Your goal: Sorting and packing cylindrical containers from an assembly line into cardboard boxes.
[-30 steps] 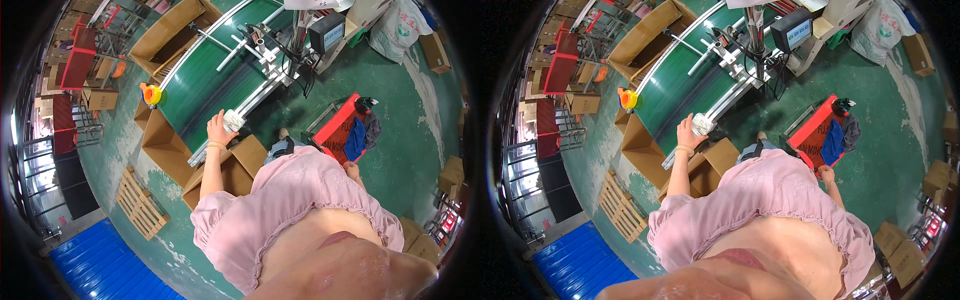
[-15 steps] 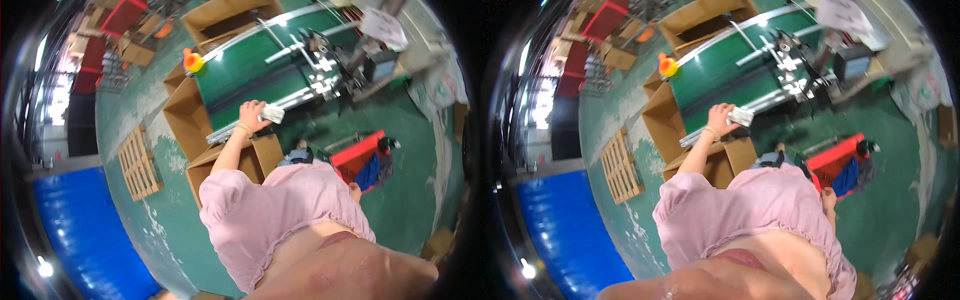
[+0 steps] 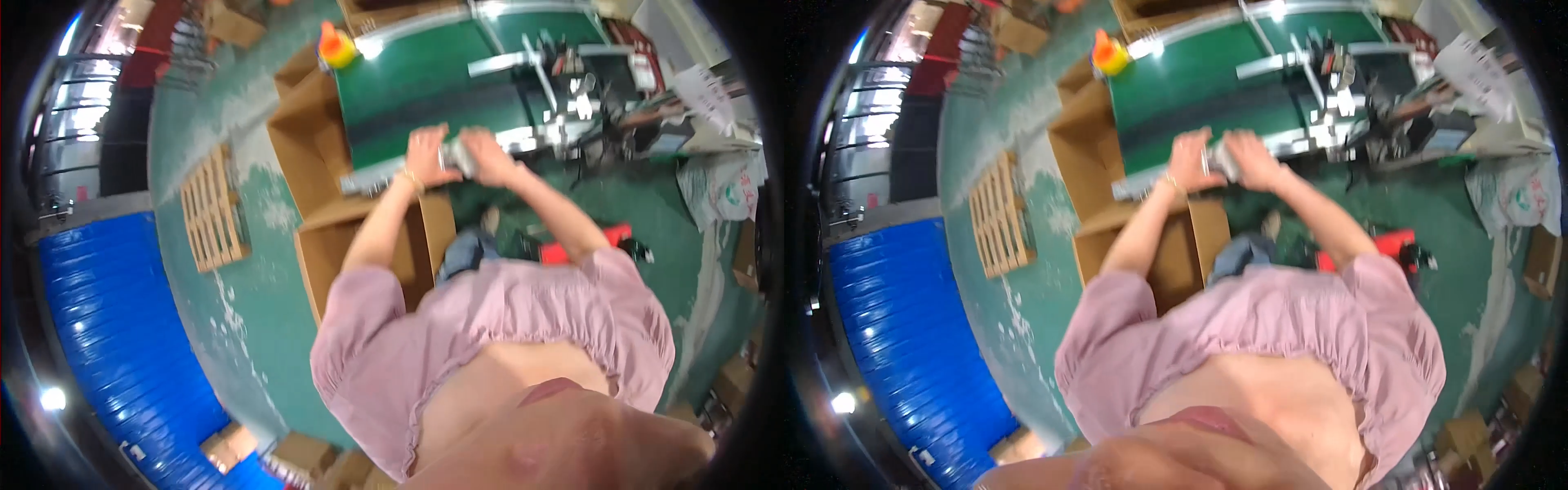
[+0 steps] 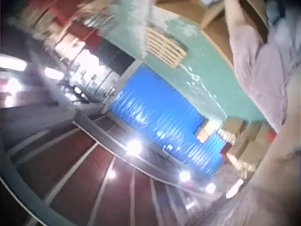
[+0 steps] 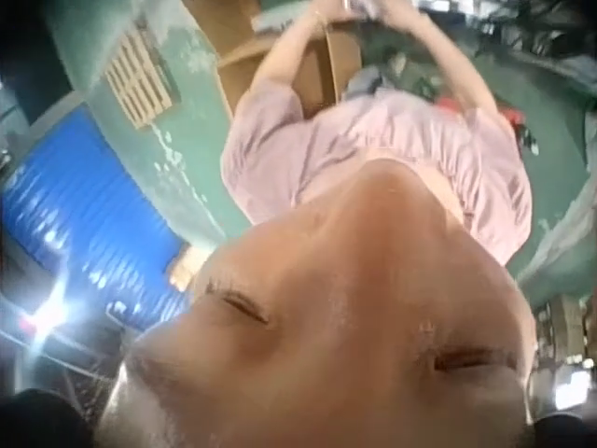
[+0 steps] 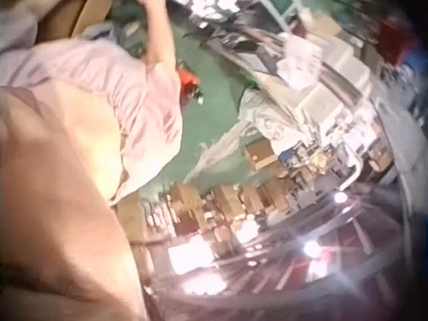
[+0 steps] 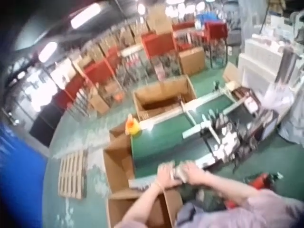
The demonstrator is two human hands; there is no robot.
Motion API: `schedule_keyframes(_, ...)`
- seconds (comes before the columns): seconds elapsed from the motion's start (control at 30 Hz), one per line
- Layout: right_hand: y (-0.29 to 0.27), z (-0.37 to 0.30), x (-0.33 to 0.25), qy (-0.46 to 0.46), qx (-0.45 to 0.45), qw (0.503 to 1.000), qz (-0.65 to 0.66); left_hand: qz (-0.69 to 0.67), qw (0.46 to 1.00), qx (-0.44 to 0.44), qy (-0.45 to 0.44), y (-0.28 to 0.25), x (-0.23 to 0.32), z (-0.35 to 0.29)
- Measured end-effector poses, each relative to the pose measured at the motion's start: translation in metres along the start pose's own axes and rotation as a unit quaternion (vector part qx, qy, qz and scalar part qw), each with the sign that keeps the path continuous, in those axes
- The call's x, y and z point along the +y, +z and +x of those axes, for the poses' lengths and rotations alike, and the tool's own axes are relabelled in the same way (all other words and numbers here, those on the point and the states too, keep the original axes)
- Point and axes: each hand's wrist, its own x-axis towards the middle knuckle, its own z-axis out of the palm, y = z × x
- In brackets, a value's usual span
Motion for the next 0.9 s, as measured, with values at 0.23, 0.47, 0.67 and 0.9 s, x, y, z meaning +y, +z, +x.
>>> schedule_keyframes(0.23,0.009,0.022,-0.020,0.118,-0.036,0.992,0.037,0.021,0.999,-0.040,0.007,-0.005,-0.008,0.008)
schedule_keyframes(0.47,0.013,0.015,-0.038,0.177,-0.005,0.983,0.045,-0.017,0.999,-0.037,0.013,-0.004,-0.007,-0.003)
schedule_keyframes(0.67,-0.005,0.005,-0.042,0.191,0.010,0.981,0.035,0.051,0.999,-0.011,0.012,-0.015,0.018,0.003)
schedule_keyframes(0.9,-0.038,-0.096,-0.048,0.209,0.091,0.968,0.108,-0.060,0.987,0.108,-0.104,0.013,0.005,0.056)
